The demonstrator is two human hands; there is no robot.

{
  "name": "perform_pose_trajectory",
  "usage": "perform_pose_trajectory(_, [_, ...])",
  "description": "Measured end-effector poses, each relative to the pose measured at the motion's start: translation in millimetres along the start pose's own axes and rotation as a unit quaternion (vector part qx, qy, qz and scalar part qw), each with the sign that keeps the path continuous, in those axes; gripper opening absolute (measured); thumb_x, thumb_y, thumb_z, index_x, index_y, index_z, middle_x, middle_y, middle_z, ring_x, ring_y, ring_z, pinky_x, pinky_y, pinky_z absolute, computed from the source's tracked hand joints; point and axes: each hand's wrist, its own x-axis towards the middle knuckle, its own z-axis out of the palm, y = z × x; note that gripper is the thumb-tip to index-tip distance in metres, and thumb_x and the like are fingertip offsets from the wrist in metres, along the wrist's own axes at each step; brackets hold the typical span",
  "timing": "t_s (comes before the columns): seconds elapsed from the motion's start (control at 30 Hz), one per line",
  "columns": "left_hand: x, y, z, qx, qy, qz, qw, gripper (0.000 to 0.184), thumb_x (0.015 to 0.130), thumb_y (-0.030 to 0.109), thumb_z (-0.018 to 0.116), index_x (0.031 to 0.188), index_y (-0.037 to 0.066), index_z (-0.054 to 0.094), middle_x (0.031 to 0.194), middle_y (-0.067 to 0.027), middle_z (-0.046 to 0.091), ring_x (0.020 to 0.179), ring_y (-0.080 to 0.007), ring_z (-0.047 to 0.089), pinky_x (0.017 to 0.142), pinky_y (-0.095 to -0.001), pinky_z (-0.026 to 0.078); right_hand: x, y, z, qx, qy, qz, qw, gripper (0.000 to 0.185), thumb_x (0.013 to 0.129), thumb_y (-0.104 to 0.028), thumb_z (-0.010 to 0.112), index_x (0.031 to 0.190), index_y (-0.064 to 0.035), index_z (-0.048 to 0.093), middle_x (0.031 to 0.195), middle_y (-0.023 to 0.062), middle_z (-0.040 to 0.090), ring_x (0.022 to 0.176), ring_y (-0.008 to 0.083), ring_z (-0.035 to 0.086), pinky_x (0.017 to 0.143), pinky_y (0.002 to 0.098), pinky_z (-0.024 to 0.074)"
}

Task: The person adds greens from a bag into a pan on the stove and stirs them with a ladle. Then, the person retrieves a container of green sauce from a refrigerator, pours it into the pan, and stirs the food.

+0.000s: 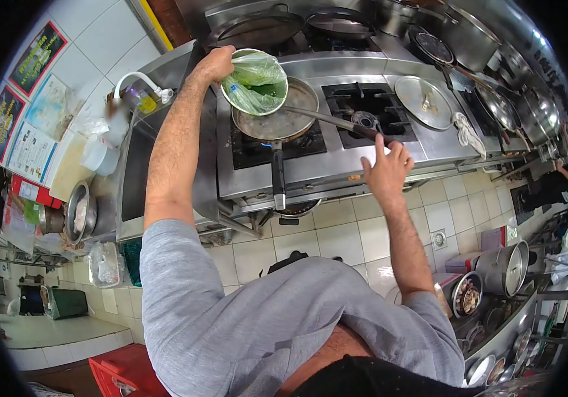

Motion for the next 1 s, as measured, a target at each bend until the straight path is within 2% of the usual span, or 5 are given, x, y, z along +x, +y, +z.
perform_pose_trajectory(0.1, [14.0,-17.7,1.9,0.017,0.003,0.005,1.0,0.036,0.077,-0.004,0.044,0.112,-0.004,0.05,0.101,-0.0244,0.06,0.08,-0.0339,0.065,0.051,-0.0386,0.056,37.6,16.3,10.9,-0.095,0.065,-0.069,0.991,0.064,0.071,-0.03,0.07,0.126,-0.0124,0.043,0.116,0.0168,0.044,0.113,0.0335,0.039,0.088,0.0536,0.0308])
perform_pose_trajectory(0.23, [24.8,-26.4,3.4,0.052,0.001,-0.007,0.999,0.034,0.077,-0.004,0.045,0.11,-0.004,0.049,0.098,-0.0258,0.061,0.079,-0.0345,0.065,0.052,-0.0395,0.056,75.6,35.4,33.8,-0.023,-0.334,-0.041,0.941,0.055,0.074,-0.019,0.06,0.125,-0.0093,0.042,0.082,0.0132,0.059,0.082,0.0294,0.062,0.067,0.0475,0.0501])
perform_pose_trajectory(0.47, [38.1,-31.0,5.8,0.075,0.018,-0.028,0.997,0.029,0.079,0.0,0.047,0.108,-0.004,0.049,0.103,-0.0262,0.059,0.084,-0.0351,0.064,0.063,-0.0411,0.055,34.3,-20.7,47.2,0.719,-0.516,0.247,0.395,0.047,0.07,-0.002,0.057,0.116,-0.0019,0.043,0.062,0.0072,0.053,0.045,0.0174,0.054,0.041,0.0279,0.0453])
perform_pose_trajectory(0.7, [39.6,-34.9,12.4,0.045,0.012,-0.049,0.998,0.031,0.078,-0.001,0.048,0.11,-0.003,0.048,0.105,-0.0259,0.058,0.091,-0.037,0.061,0.073,-0.0443,0.052,24.6,-10.1,10.9,0.436,-0.425,0.089,0.788,0.067,0.071,0.004,0.052,0.133,0.0021,0.027,0.071,0.0112,0.055,0.043,0.0152,0.052,0.038,0.0291,0.0428])
perform_pose_trajectory(1.0, [51.2,-54.4,14.1,0.129,0.066,0.036,0.989,0.029,0.078,-0.001,0.05,0.106,-0.002,0.047,0.101,-0.0278,0.058,0.096,-0.0396,0.058,0.08,-0.0481,0.048,30.1,-29.7,0.2,0.736,-0.45,0.35,0.365,0.064,0.072,0.005,0.054,0.13,-0.0032,0.028,0.064,0.0069,0.05,0.038,0.0145,0.046,0.033,0.0273,0.0381])
